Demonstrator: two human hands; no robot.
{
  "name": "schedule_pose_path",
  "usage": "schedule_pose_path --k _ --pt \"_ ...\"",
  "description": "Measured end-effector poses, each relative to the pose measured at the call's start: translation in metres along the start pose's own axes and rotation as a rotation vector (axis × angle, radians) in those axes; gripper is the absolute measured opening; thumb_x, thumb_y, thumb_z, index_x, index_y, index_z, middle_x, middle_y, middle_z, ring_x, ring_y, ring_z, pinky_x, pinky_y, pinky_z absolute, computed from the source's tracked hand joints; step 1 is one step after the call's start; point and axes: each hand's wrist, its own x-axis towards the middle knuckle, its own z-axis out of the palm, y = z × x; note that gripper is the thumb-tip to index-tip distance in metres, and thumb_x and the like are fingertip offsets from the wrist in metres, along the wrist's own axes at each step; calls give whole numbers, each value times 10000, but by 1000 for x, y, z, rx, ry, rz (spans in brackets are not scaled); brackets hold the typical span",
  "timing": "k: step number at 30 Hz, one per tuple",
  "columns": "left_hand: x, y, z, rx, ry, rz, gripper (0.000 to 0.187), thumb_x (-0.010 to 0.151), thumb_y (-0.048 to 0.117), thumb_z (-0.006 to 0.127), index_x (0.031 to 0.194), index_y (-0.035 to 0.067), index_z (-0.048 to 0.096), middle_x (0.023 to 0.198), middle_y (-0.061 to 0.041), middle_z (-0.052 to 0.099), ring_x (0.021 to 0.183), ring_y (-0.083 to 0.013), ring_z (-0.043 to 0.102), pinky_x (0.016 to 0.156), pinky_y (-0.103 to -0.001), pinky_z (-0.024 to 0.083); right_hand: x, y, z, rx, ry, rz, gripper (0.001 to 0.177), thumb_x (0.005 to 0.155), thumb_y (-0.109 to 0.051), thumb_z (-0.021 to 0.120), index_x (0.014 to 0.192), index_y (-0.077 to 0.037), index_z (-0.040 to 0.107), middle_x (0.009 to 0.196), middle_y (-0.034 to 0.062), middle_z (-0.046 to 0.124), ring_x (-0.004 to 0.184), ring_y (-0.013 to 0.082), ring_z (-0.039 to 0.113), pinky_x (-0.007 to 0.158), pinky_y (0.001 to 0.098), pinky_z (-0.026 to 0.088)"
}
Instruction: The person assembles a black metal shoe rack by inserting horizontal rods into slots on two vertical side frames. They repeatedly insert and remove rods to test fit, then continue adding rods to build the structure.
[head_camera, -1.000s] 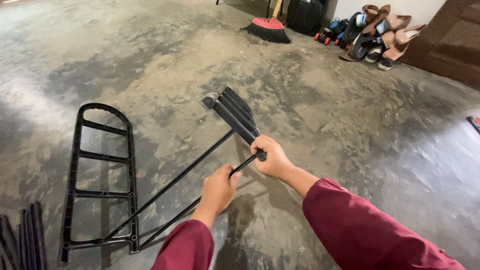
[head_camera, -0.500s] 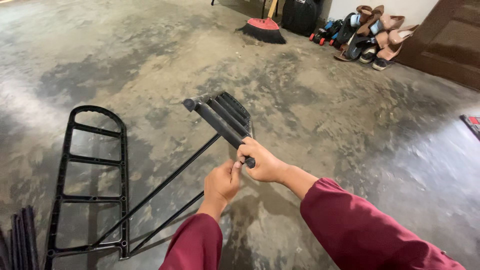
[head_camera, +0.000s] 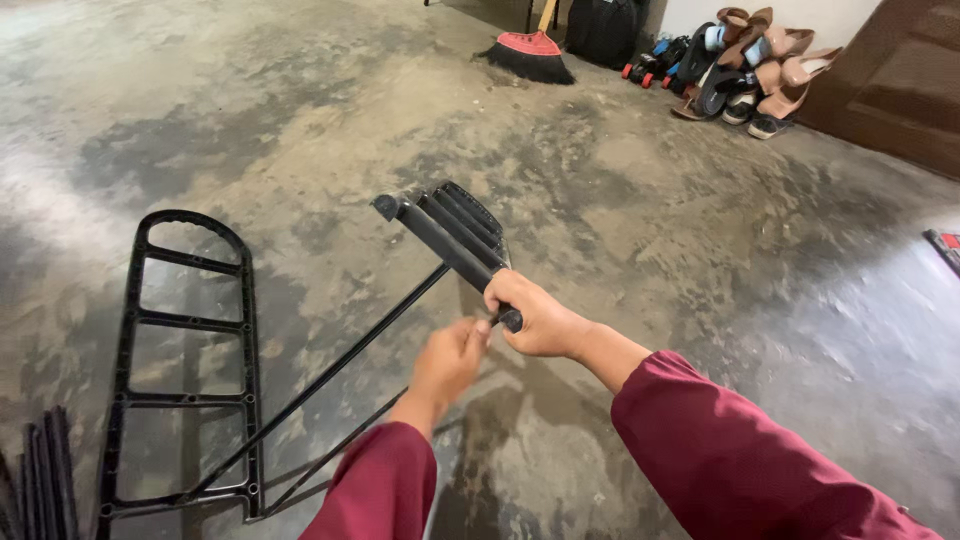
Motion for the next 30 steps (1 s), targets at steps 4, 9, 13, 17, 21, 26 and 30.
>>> schedule_pose_path --k 4,9,13,17,21,26,30 --pt "-15 15 3 99 232 274 185 992 236 581 1061 81 654 918 -190 661 841 -432 641 712 -483 497 0 4 -2 -13 52 2 340 699 70 592 1003 -61 514 954 115 512 894 316 504 806 376 459" --pt "-1 8 14 43 265 175 178 1000 210 574 949 81 686 854 -162 686 796 -371 672 713 -452 525 0 7 0 -3 50 41 338 701 71 578 1007 -58 516 947 113 507 884 307 500 800 368 458" --pt "3 0 11 -18 158 -51 270 994 265 543 882 101 725 774 -124 715 701 -298 698 693 -415 529 1 8 -1 -4 69 21 333 714 60 581 1017 -63 518 955 109 510 905 300 514 825 362 463" --pt "-3 7 5 -58 178 -25 276 991 299 549 916 86 708 742 -121 715 668 -267 694 684 -391 526 2 11 -6 -45 74 38 323 713 51 606 1003 -70 531 954 100 528 927 304 521 844 369 464" --pt "-13 20 -6 38 177 -34 268 945 318 639 901 59 693 695 -148 666 630 -298 664 667 -402 515 1 13 -5 -30 62 39 356 706 40 633 1032 -69 540 988 102 536 957 308 533 877 375 471" --pt "-18 24 -21 284 257 205 177 914 247 674 951 76 693 809 -116 714 824 -348 674 724 -477 463 -4 23 -3 -58 32 99 391 710 16 654 1078 -84 571 1052 102 575 1032 306 574 919 383 483" --pt "-23 17 -27 321 254 250 172 891 228 672 984 86 697 921 -110 734 918 -350 677 752 -496 464 -14 29 10 -226 7 126 430 683 13 700 1089 -101 613 1096 115 624 1133 355 553 1018 457 413"
